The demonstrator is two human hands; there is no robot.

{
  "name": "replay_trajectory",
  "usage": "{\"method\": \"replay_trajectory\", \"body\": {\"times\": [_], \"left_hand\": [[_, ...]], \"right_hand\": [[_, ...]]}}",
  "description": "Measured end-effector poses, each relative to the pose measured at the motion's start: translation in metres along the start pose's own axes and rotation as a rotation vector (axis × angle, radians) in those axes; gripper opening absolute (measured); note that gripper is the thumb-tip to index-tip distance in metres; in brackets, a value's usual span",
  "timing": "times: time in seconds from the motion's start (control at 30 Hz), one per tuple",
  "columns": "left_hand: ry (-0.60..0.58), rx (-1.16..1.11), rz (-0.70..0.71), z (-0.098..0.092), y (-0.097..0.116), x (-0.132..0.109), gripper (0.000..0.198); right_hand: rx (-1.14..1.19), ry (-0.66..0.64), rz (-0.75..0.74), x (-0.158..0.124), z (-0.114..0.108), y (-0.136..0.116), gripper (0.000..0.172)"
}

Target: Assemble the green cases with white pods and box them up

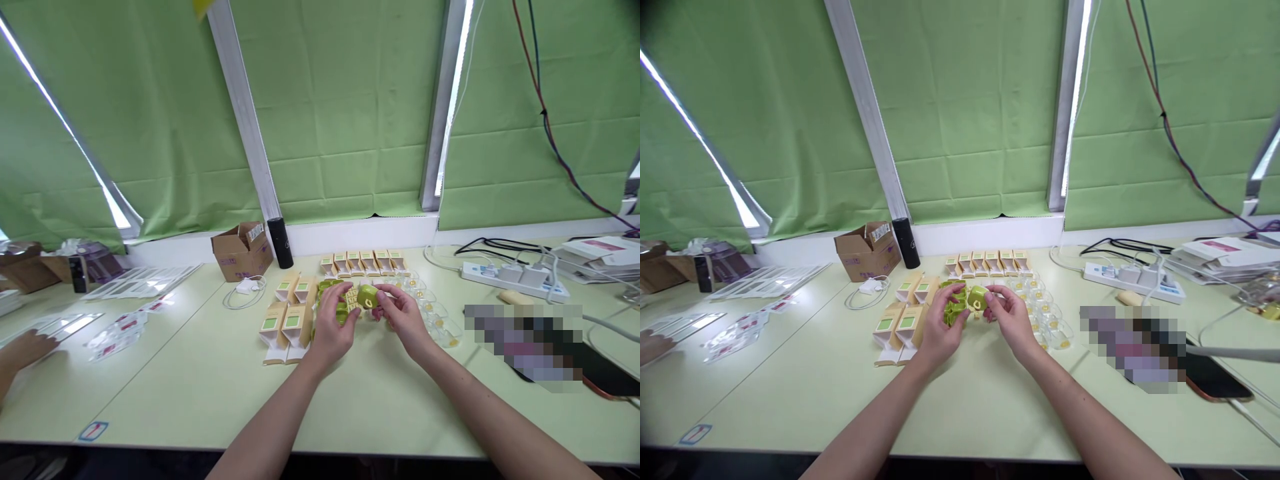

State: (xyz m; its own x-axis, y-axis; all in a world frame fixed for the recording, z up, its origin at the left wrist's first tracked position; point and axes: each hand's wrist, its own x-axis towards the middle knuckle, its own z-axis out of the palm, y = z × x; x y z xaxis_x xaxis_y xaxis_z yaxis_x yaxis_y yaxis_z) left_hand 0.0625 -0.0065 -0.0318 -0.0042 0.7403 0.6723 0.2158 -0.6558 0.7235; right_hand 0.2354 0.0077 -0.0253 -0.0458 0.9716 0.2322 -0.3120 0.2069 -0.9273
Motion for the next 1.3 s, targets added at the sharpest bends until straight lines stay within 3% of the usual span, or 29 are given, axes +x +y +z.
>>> {"method": "replay_trajectory", "body": {"times": [0.17, 0.27, 0.4, 0.73, 0.83, 0.93, 1.03, 1.17, 1.3], "left_hand": [[-0.143, 0.331, 0.279, 0.000, -0.005, -0.002, 0.060], [-0.168, 0.405, 0.326, 0.001, -0.009, -0.002, 0.061], [-0.106, 0.387, 0.320, 0.001, -0.013, 0.000, 0.055], [-0.067, 0.245, 0.134, 0.001, -0.006, 0.002, 0.049], [-0.060, 0.112, -0.039, 0.001, -0.007, 0.005, 0.042], [-0.084, -0.161, -0.276, 0.002, -0.012, 0.009, 0.049], [-0.102, -0.355, -0.419, 0.003, -0.017, 0.012, 0.054], [-0.044, -0.507, -0.504, 0.004, -0.021, 0.012, 0.055], [-0.008, -0.605, -0.536, 0.002, -0.021, 0.012, 0.051]], "right_hand": [[-0.050, -0.026, 0.002, 0.001, 0.000, 0.003, 0.054], [-0.063, -0.034, -0.003, 0.001, 0.000, 0.004, 0.055], [-0.046, -0.048, -0.027, -0.001, 0.000, 0.004, 0.057], [-0.029, -0.060, -0.066, -0.003, -0.004, -0.001, 0.057], [-0.050, -0.043, -0.067, -0.002, -0.006, -0.002, 0.058], [-0.098, -0.037, -0.096, 0.001, -0.009, -0.006, 0.058], [-0.159, 0.009, -0.141, 0.004, -0.015, -0.016, 0.051], [-0.229, 0.112, -0.196, 0.006, -0.036, -0.034, 0.038], [-0.454, 0.223, -0.235, -0.006, -0.078, -0.043, 0.030]]}}
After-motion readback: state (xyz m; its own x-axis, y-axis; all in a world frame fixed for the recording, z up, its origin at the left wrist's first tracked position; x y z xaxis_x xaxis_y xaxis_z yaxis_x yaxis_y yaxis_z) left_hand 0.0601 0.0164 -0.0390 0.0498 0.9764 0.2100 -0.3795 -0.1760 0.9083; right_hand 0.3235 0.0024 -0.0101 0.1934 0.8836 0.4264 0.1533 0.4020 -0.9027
